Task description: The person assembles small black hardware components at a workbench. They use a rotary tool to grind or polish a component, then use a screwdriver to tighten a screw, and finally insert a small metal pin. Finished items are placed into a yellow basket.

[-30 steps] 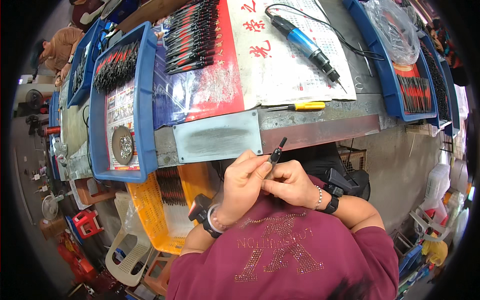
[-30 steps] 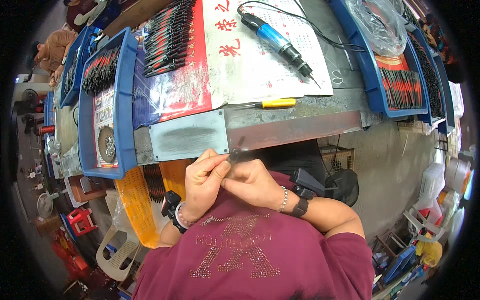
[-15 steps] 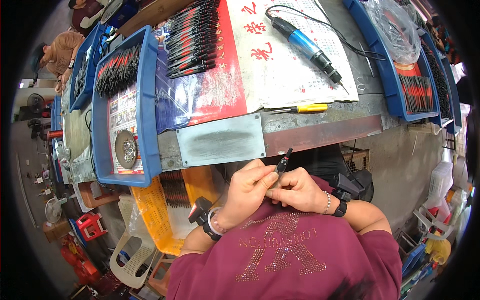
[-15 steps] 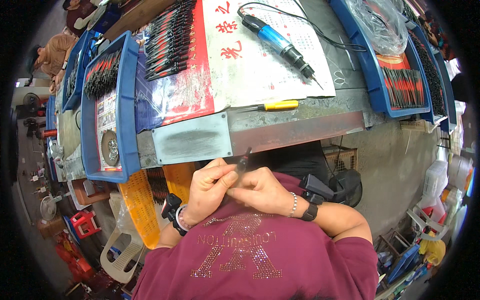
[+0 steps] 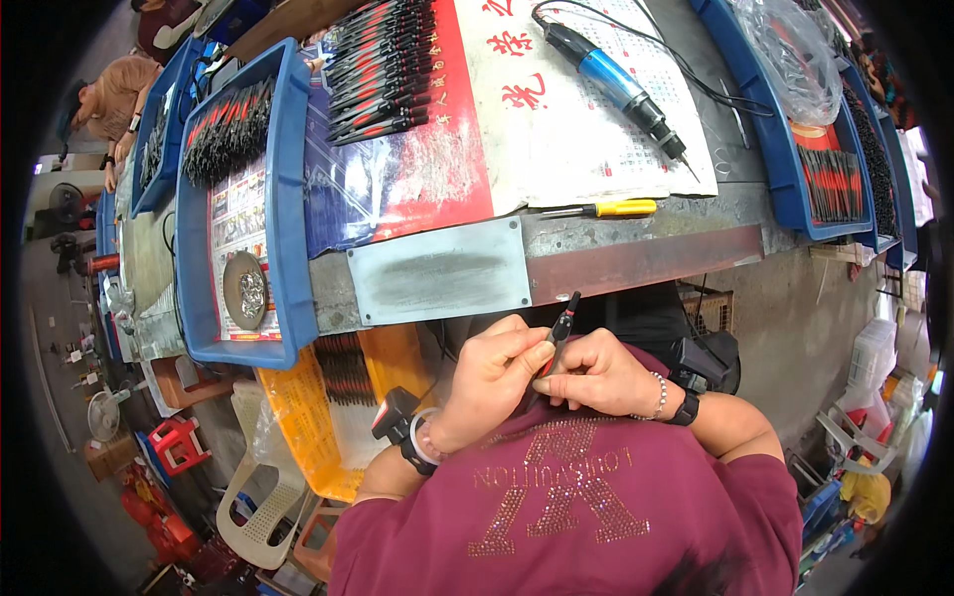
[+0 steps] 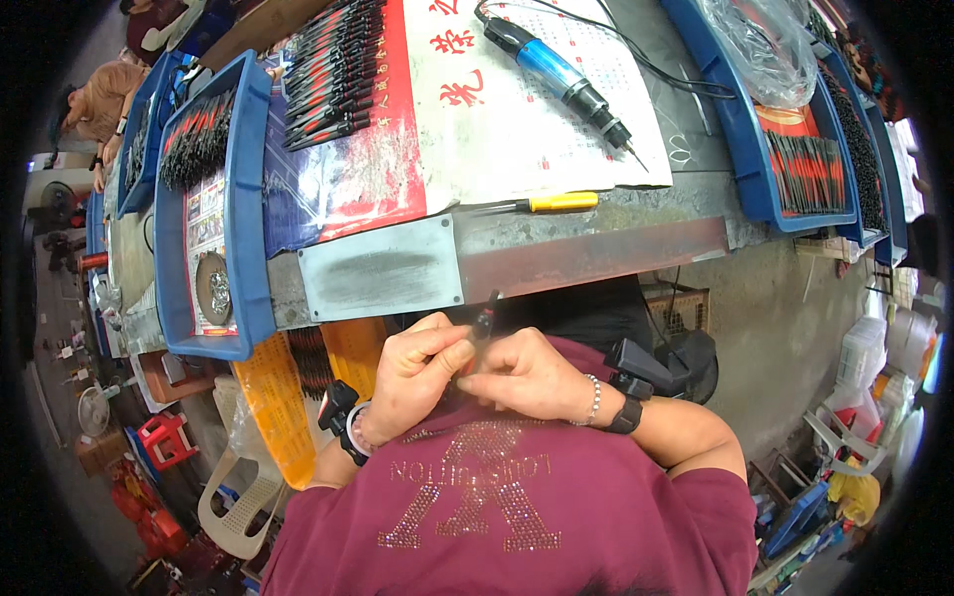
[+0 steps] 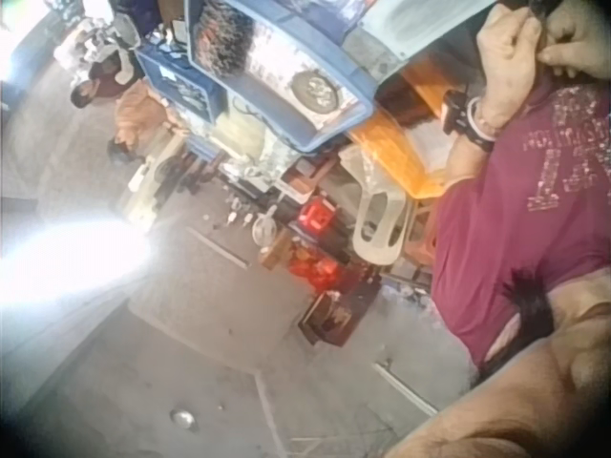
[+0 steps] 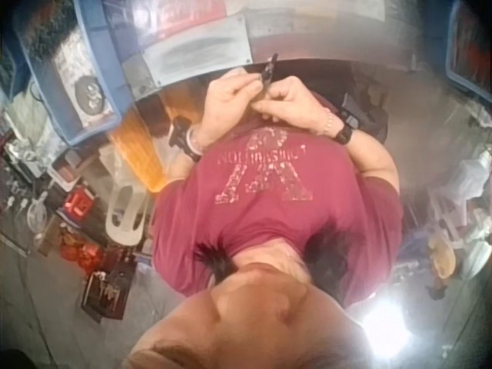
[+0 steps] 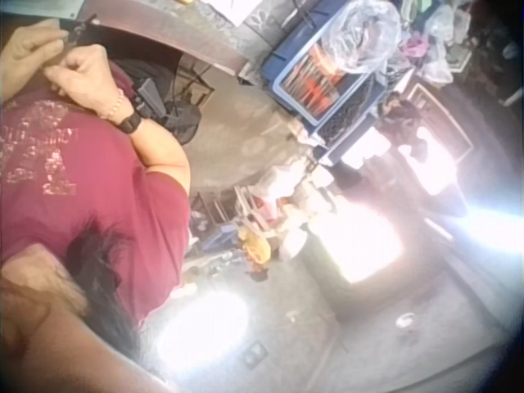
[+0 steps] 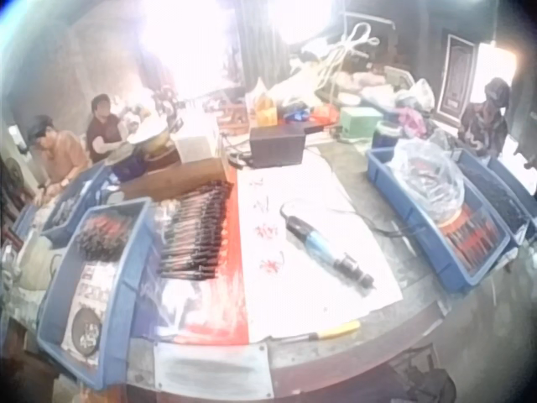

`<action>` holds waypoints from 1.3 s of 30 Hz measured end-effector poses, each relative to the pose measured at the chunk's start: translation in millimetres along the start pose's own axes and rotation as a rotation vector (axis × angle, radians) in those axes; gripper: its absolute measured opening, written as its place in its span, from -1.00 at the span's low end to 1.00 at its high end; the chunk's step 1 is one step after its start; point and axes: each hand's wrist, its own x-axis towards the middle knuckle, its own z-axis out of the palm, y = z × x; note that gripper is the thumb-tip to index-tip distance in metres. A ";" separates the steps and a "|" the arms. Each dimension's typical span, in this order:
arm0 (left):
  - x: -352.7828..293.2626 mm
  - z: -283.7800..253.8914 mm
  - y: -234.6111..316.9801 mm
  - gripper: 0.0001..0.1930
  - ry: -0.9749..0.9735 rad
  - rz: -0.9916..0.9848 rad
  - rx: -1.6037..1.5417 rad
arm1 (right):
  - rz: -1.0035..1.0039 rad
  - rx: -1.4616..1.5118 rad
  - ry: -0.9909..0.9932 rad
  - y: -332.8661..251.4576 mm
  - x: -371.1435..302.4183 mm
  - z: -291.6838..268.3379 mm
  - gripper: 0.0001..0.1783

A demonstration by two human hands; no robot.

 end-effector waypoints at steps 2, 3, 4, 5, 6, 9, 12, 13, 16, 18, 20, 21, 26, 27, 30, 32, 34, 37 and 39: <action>0.5 -0.9 -1.4 -0.85 -0.006 0.006 0.002 | 0.025 0.017 -0.010 -1.5 -0.5 -1.7 -0.79; 0.5 -1.5 -1.7 -0.85 -0.011 -0.007 0.006 | 0.038 0.001 -0.011 -2.0 -0.3 -2.6 -0.80; 0.7 -2.1 -1.9 -0.86 -0.016 -0.020 0.010 | 0.051 0.015 -0.024 -2.3 0.7 -3.8 -0.78; 1.0 -2.1 -1.9 -0.86 -0.023 -0.035 0.013 | 0.062 0.020 -0.035 -2.1 2.0 -4.7 -0.76; 1.5 -1.5 -1.9 -0.85 -0.015 -0.043 0.003 | 0.066 0.022 -0.047 -1.8 3.5 -5.3 -0.75; 6.9 -1.2 -2.1 -0.84 0.014 -0.024 0.026 | 0.091 0.149 -0.040 1.7 12.5 -6.2 -0.72; 12.2 -2.9 -2.9 -0.84 0.041 0.018 0.130 | 0.078 0.144 -0.026 6.5 21.6 -4.7 -0.69; 12.8 -4.6 -3.0 -0.84 0.028 0.019 0.140 | 0.093 0.137 -0.017 7.5 23.2 -4.4 -0.69; 10.7 -11.4 -2.7 -0.84 0.000 0.036 0.173 | 0.067 0.133 -0.069 9.0 23.8 -2.4 -0.69; 8.4 -15.2 -2.4 -0.84 -0.013 0.061 0.191 | 0.055 0.121 -0.086 8.5 24.1 -1.0 -0.69; 7.3 -17.8 -2.7 -0.84 -0.024 0.083 0.203 | 0.079 0.121 -0.092 7.3 23.5 0.2 -0.69; 6.2 -19.4 -2.9 -0.84 -0.027 0.082 0.204 | 0.075 0.126 -0.099 6.9 23.2 1.2 -0.70; 2.0 -24.6 -3.7 -0.84 -0.079 0.058 0.181 | 0.104 0.112 -0.128 5.9 22.9 4.7 -0.69; 1.1 -25.2 -4.0 -0.84 -0.081 0.043 0.157 | 0.105 0.093 -0.126 5.7 23.0 5.0 -0.68; 1.7 -28.8 -6.2 -0.82 -0.138 0.057 0.202 | 0.122 0.077 -0.146 4.5 23.6 4.7 -0.68; 5.5 -31.2 -9.5 -0.76 -0.206 -0.155 -0.098 | 0.129 0.120 -0.157 2.1 24.9 1.8 -0.69; 11.4 -37.0 -14.1 -0.61 -0.348 -0.417 -0.605 | 0.144 0.163 -0.182 -1.0 27.4 0.5 -0.70; 22.9 -39.6 -24.4 -0.50 -0.416 -0.508 -0.975 | 0.183 0.361 -0.191 -7.4 31.3 1.1 -0.71; 21.7 -42.0 -29.5 -0.52 -0.480 -0.484 -1.049 | 0.192 0.345 -0.139 -13.1 32.0 0.0 -0.74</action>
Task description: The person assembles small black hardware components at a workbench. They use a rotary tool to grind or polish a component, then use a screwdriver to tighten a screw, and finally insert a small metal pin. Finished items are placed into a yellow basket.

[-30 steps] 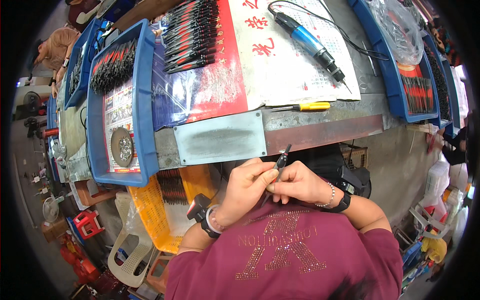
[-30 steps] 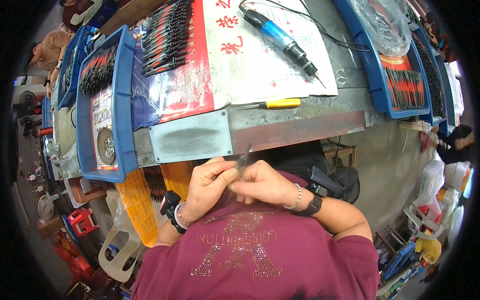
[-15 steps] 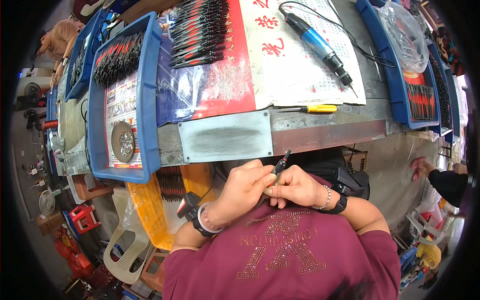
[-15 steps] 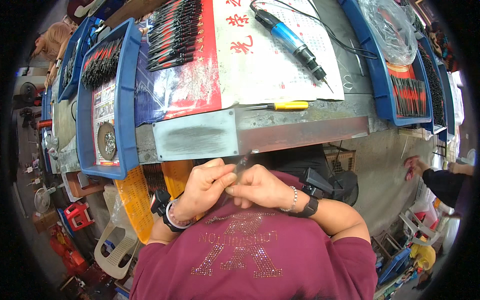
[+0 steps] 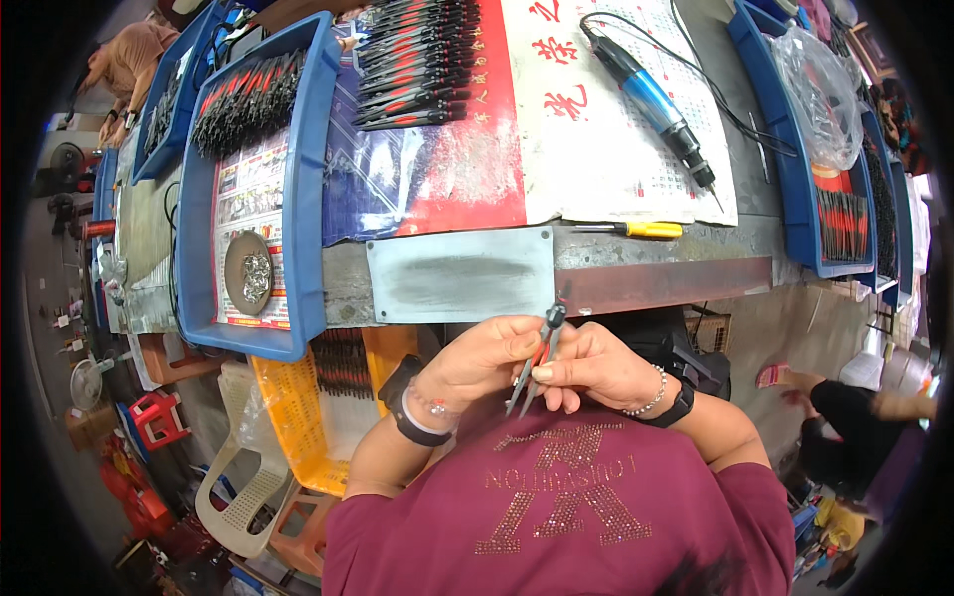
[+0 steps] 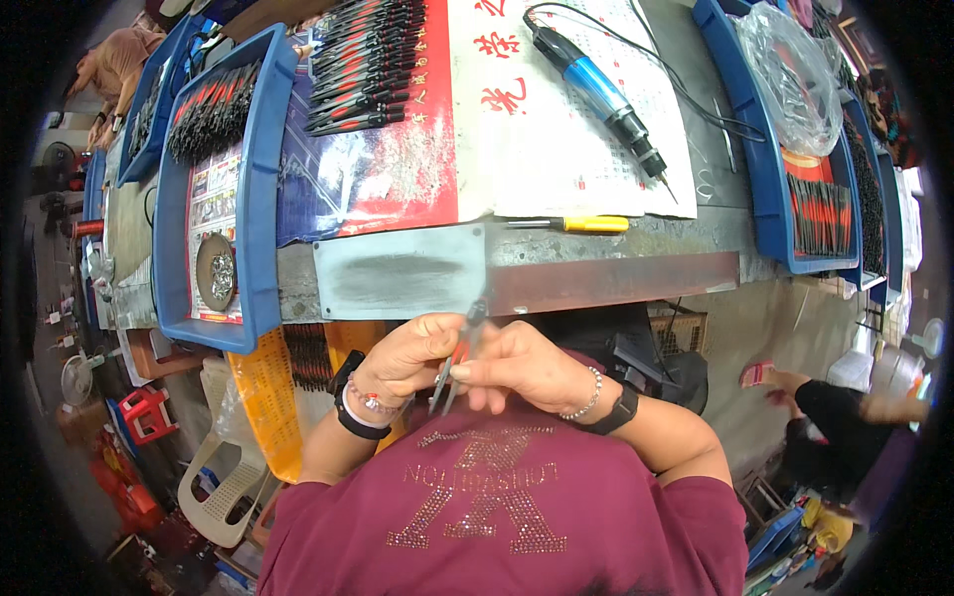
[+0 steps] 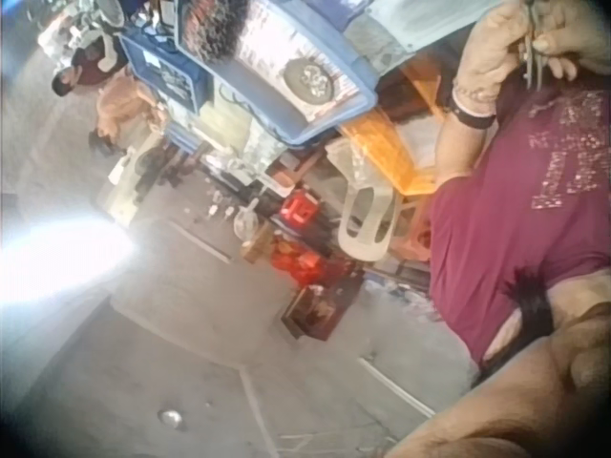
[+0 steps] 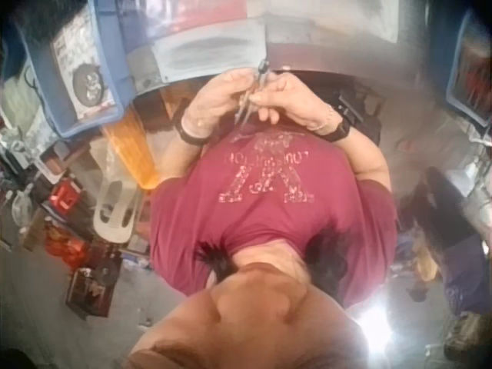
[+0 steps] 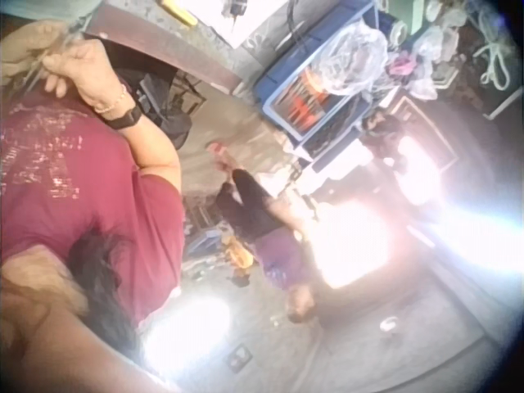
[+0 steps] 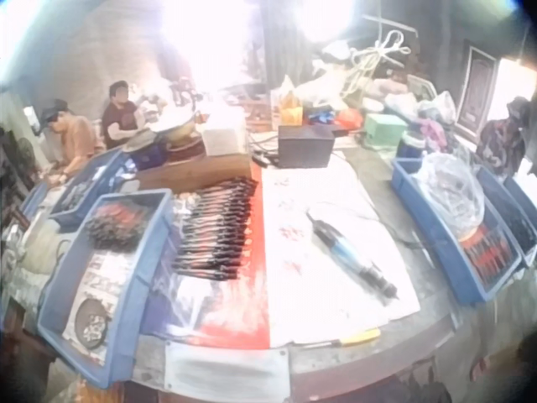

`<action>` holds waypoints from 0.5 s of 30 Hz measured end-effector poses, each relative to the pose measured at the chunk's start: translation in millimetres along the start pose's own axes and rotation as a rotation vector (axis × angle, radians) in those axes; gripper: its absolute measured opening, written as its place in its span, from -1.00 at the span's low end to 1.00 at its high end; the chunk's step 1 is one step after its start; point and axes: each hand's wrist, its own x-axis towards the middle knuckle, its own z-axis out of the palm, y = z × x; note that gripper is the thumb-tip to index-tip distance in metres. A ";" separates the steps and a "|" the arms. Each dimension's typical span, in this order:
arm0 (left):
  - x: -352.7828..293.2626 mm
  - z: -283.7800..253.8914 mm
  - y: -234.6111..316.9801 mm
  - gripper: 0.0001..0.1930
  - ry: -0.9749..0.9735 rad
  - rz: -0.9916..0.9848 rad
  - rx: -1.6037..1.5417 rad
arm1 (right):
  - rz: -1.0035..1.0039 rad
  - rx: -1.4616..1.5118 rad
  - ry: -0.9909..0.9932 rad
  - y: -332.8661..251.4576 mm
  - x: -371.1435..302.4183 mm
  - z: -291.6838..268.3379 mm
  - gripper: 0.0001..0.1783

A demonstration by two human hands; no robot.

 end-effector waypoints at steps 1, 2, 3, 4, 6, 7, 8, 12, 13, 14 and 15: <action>-1.4 -2.7 -0.1 -0.53 -0.030 -0.006 -0.037 | -0.013 -0.033 0.033 -4.0 -1.1 -0.8 -0.75; -3.0 -5.0 -0.7 -0.54 -0.004 0.051 -0.019 | -0.024 -0.059 0.058 -7.9 -2.0 -1.7 -0.76; -4.9 -7.2 -1.1 -0.55 0.036 0.103 -0.014 | -0.056 -0.116 0.084 -12.9 -3.7 -4.0 -0.79; -7.0 -9.2 -1.6 -0.56 0.076 0.155 -0.010 | -0.090 -0.176 0.133 -17.0 -4.8 -5.8 -0.79; -9.4 -15.5 2.9 -0.60 0.049 0.166 -0.040 | -0.224 -0.254 0.231 -23.7 -9.9 -8.1 -0.82; -11.6 -17.2 4.3 -0.60 0.073 0.171 -0.035 | -0.230 -0.281 0.273 -27.0 -10.5 -9.6 -0.80; -13.1 -18.3 5.5 -0.60 0.096 0.172 -0.030 | -0.272 -0.272 0.265 -28.9 -10.9 -9.4 -0.81; -13.7 -15.4 8.9 -0.66 0.118 0.160 -0.049 | -0.338 -0.278 0.287 -34.3 -7.5 -5.9 -0.77; -13.9 -13.5 10.9 -0.70 0.117 0.160 -0.056 | -0.346 -0.265 0.292 -34.7 -5.5 -4.2 -0.76; -13.7 -10.7 12.8 -0.73 0.113 0.161 -0.062 | -0.348 -0.257 0.303 -35.1 -3.5 -2.5 -0.75; -13.6 -7.4 14.6 -0.76 0.105 0.170 -0.063 | -0.374 -0.242 0.288 -35.5 -0.4 -1.2 -0.75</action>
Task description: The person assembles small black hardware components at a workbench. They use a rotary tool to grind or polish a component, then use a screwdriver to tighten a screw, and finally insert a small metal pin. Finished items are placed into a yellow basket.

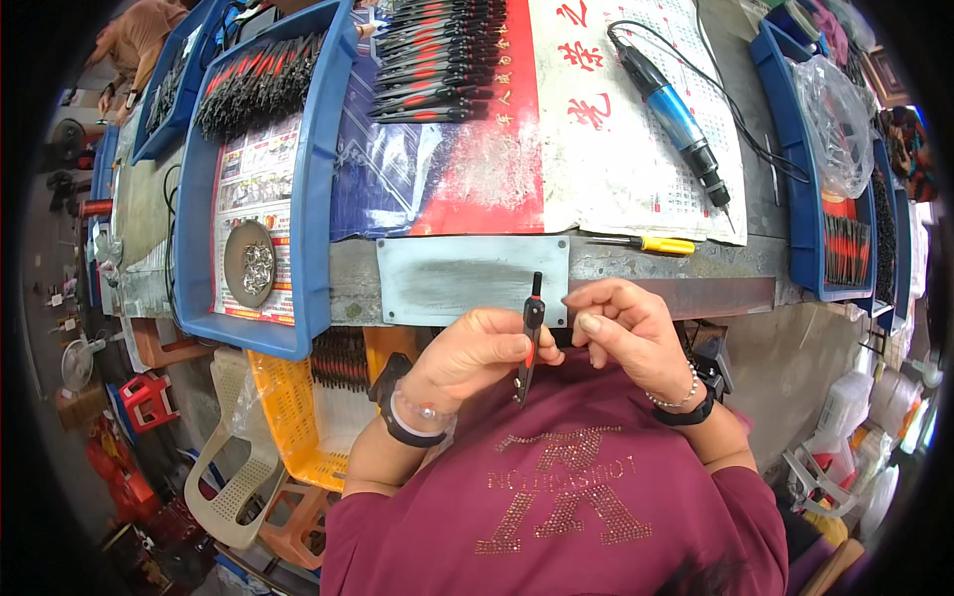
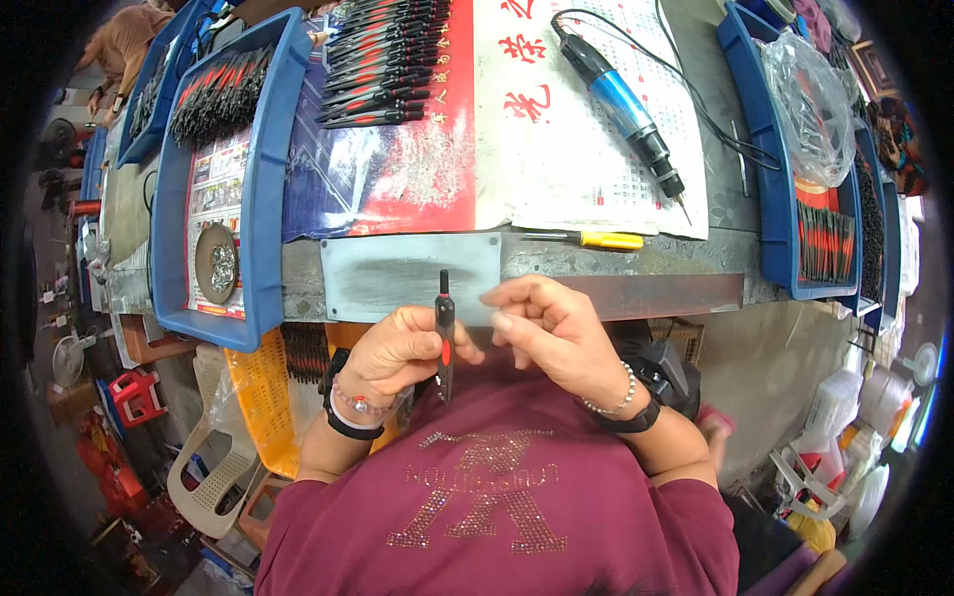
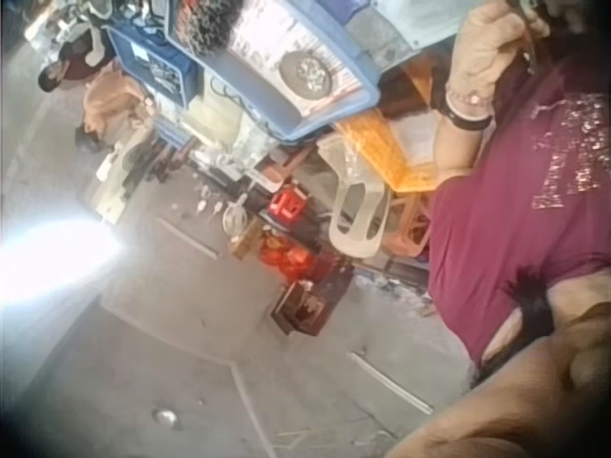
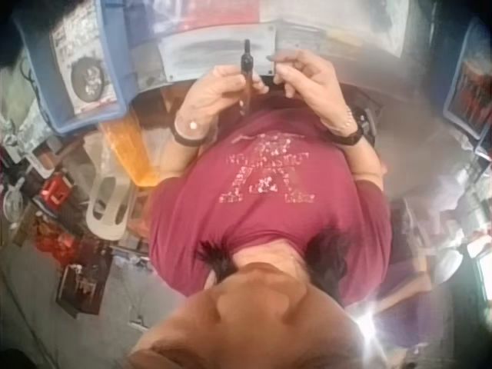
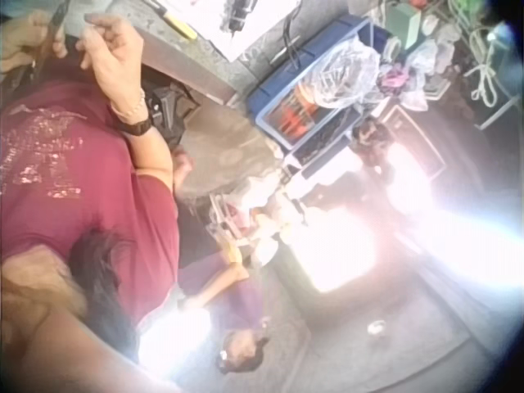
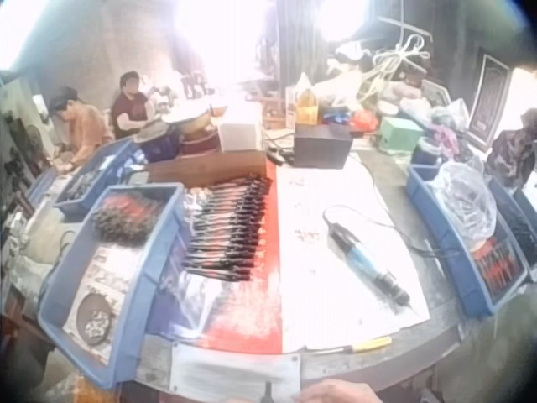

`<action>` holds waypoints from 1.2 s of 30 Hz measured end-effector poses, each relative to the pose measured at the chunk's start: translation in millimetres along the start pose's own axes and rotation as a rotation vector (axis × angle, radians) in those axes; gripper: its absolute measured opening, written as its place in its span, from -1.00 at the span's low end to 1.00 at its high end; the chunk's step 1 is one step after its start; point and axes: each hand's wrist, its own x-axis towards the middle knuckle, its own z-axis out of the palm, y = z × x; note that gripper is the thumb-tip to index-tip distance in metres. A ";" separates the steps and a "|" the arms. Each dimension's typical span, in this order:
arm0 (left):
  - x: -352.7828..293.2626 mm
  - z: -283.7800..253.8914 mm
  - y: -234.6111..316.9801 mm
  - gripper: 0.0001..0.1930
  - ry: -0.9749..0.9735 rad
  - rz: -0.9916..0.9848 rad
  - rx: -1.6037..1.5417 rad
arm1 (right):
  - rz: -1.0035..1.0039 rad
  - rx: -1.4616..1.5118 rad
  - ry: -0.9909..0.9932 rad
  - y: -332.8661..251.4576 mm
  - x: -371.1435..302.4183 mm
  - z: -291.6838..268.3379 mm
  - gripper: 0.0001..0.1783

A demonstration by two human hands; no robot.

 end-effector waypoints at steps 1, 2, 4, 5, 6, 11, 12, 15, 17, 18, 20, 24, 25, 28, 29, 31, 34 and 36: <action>0.1 4.4 0.6 -0.79 0.067 -0.016 0.110 | -0.021 0.014 -0.005 0.1 2.5 1.6 -0.74; 0.4 10.2 -0.9 -0.82 0.129 -0.025 0.223 | -0.042 0.027 -0.010 0.3 3.9 3.3 -0.73; 1.6 22.1 -5.1 -0.92 0.272 -0.013 0.452 | -0.066 0.026 -0.021 -0.1 6.2 4.9 -0.76; 2.4 28.5 -9.0 -0.92 0.319 0.071 0.599 | -0.077 0.022 -0.035 -0.3 6.9 5.3 -0.78; 2.5 34.5 -13.0 -0.91 0.358 0.175 0.739 | -0.067 -0.004 -0.030 -1.3 7.5 3.7 -0.80; -4.5 44.0 -12.7 -0.78 0.168 0.035 0.386 | -0.023 0.078 -0.016 -0.9 10.7 -1.3 -0.84; -6.2 43.9 -12.2 -0.67 0.161 -0.061 0.208 | -0.034 0.107 -0.024 1.0 11.5 -0.8 -0.83; 2.4 37.5 -9.8 -0.59 0.062 -0.166 0.020 | 0.001 0.152 -0.062 7.8 14.1 1.6 -0.83; 1.3 40.0 -15.7 -0.58 0.083 -0.135 -0.027 | 0.011 0.156 -0.055 11.2 14.5 2.4 -0.83; 0.9 40.1 -16.8 -0.58 0.090 -0.138 -0.053 | 0.017 0.140 -0.053 12.3 14.9 2.6 -0.83; -0.3 41.4 -19.7 -0.59 0.100 -0.135 -0.119 | 0.003 0.159 -0.059 14.5 15.5 4.8 -0.80; -3.2 44.9 -24.8 -0.60 0.097 -0.120 -0.241 | -0.048 0.197 -0.005 17.8 15.5 14.4 -0.79; -3.7 45.2 -25.5 -0.60 0.096 -0.123 -0.264 | -0.053 0.198 -0.010 17.3 13.8 15.8 -0.79; -5.6 44.8 -27.7 -0.57 0.098 -0.135 -0.233 | -0.049 0.207 -0.031 15.2 9.7 16.9 -0.79; -6.2 44.1 -28.7 -0.58 0.094 -0.136 -0.253 | -0.034 0.215 -0.043 14.8 9.4 16.9 -0.79; -6.7 42.5 -30.7 -0.58 0.054 -0.124 -0.317 | -0.032 0.217 -0.033 16.2 8.6 18.9 -0.77; -9.1 44.6 -39.5 -0.60 0.081 -0.090 -0.327 | -0.107 0.191 0.036 23.7 7.3 27.4 -0.74; -9.5 47.0 -45.5 -0.60 0.071 -0.080 -0.338 | -0.196 0.182 0.076 29.2 4.7 32.6 -0.74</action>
